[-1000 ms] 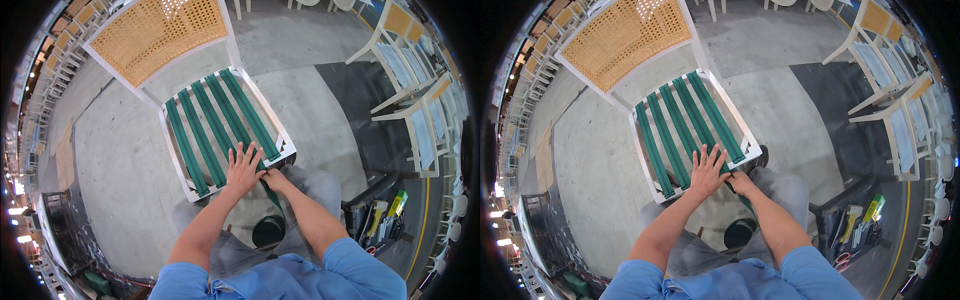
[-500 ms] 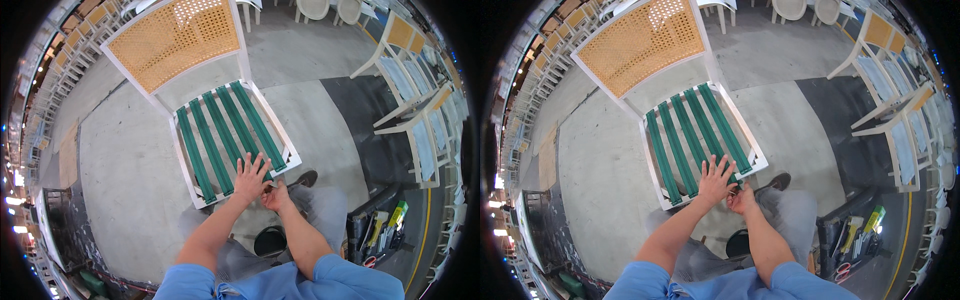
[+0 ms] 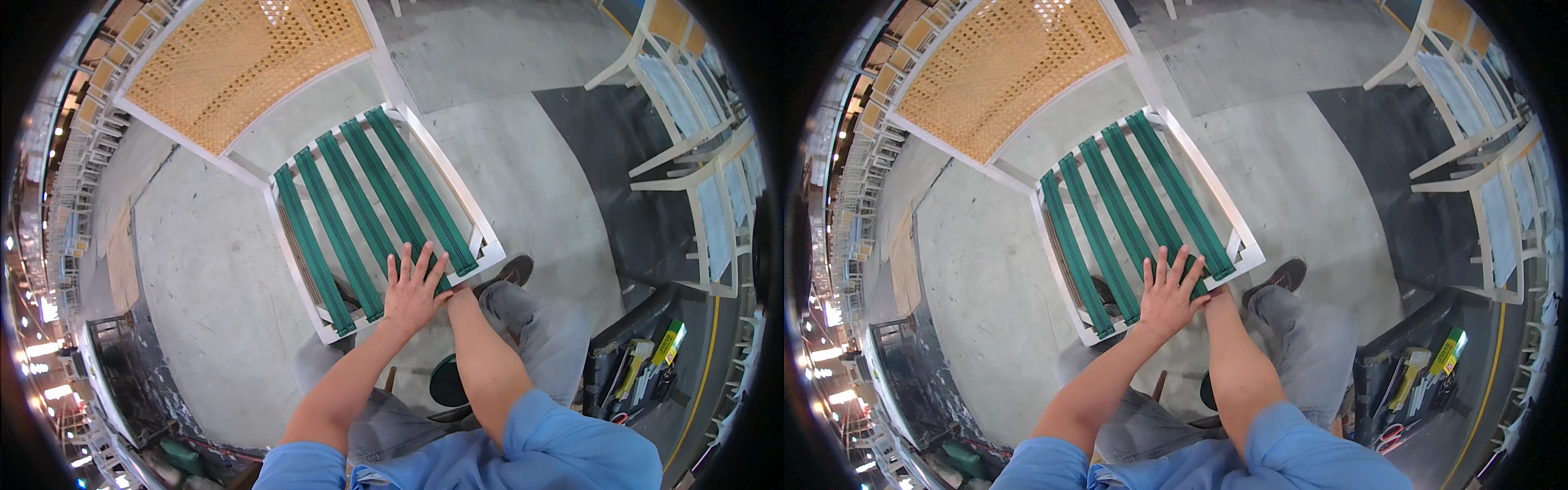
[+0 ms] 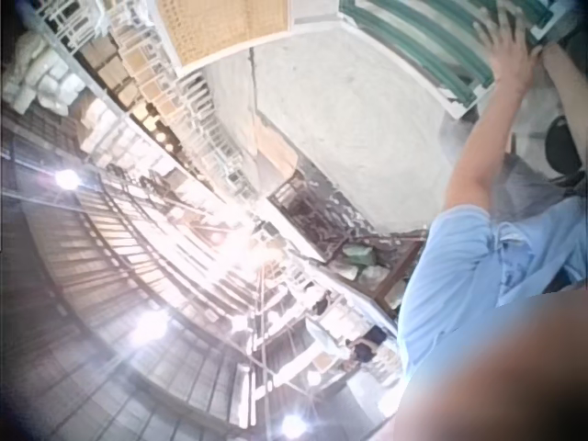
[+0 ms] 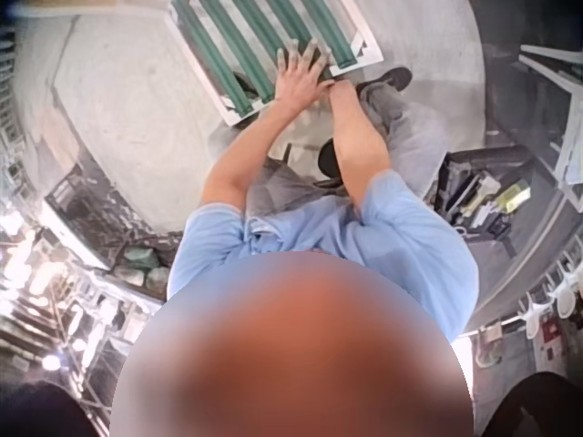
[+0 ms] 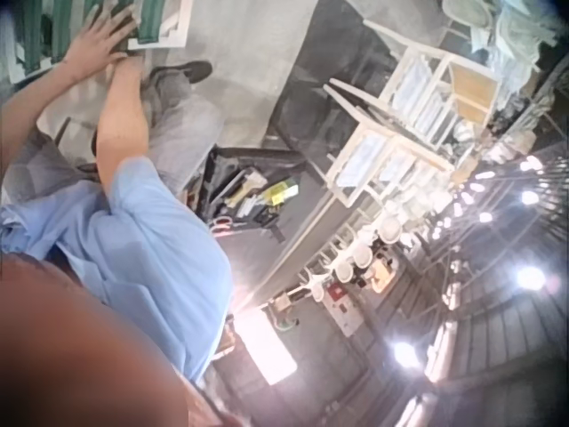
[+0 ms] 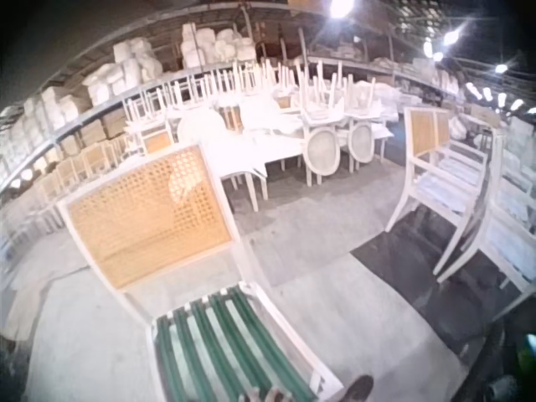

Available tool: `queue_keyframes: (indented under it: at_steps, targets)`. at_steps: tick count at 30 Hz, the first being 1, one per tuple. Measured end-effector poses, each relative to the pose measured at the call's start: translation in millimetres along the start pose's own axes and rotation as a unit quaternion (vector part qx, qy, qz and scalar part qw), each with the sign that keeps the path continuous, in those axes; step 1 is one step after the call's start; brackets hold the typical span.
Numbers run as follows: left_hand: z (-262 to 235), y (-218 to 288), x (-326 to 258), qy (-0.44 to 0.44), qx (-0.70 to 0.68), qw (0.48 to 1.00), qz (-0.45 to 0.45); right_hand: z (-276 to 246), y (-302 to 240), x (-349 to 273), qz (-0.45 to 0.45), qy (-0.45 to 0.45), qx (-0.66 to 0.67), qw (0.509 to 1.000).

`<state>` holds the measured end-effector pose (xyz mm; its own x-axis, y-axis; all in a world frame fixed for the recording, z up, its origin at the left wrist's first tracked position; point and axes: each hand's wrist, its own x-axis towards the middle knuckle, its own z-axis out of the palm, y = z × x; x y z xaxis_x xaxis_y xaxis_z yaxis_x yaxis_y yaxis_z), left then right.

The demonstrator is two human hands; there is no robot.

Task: The person attaches green webbing strips to the seat frame of a white chair with a cane back. They use a staple gun to secure each strip, then cut the excess with scissors, repeating the process until the seat is fully covered.

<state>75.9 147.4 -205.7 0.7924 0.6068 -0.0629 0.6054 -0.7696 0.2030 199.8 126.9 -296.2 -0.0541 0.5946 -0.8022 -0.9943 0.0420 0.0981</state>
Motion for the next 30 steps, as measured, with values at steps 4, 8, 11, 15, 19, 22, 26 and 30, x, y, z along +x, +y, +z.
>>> queue_keyframes:
  at_steps: [4,8,11,15,19,22,26,30]
  targets:
    - [-7.4,2.9,-8.3,0.027,-0.092,0.995,-0.016,-4.8,-11.1,22.8,-0.008,0.023,-0.008,1.000]
    - [6.6,40.3,-58.0,0.039,-0.386,0.901,-0.192,-18.5,-25.2,39.9,-0.021,0.054,-0.015,0.998]
    - [40.9,43.4,-67.8,-0.098,-0.708,0.513,-0.476,-22.4,-28.8,52.5,-0.024,0.067,-0.024,0.997]
    - [106.7,16.2,-46.9,-0.074,-0.896,0.078,-0.430,-26.8,-28.6,58.4,-0.022,0.087,-0.037,0.995]
    - [136.2,5.4,-26.3,-0.060,-0.938,0.028,-0.342,-38.2,-27.9,69.7,-0.019,0.106,-0.051,0.993]
    - [143.0,-1.1,0.6,-0.042,-0.905,-0.013,-0.422,-51.9,-33.9,76.9,-0.031,0.122,-0.056,0.990]
    - [149.8,-7.1,16.5,0.033,-0.899,-0.005,-0.437,-58.3,-35.0,91.3,-0.033,0.133,-0.051,0.989]
    - [143.4,-14.9,5.7,0.054,-0.901,0.001,-0.430,-50.2,-40.3,108.4,-0.041,0.134,-0.049,0.989]
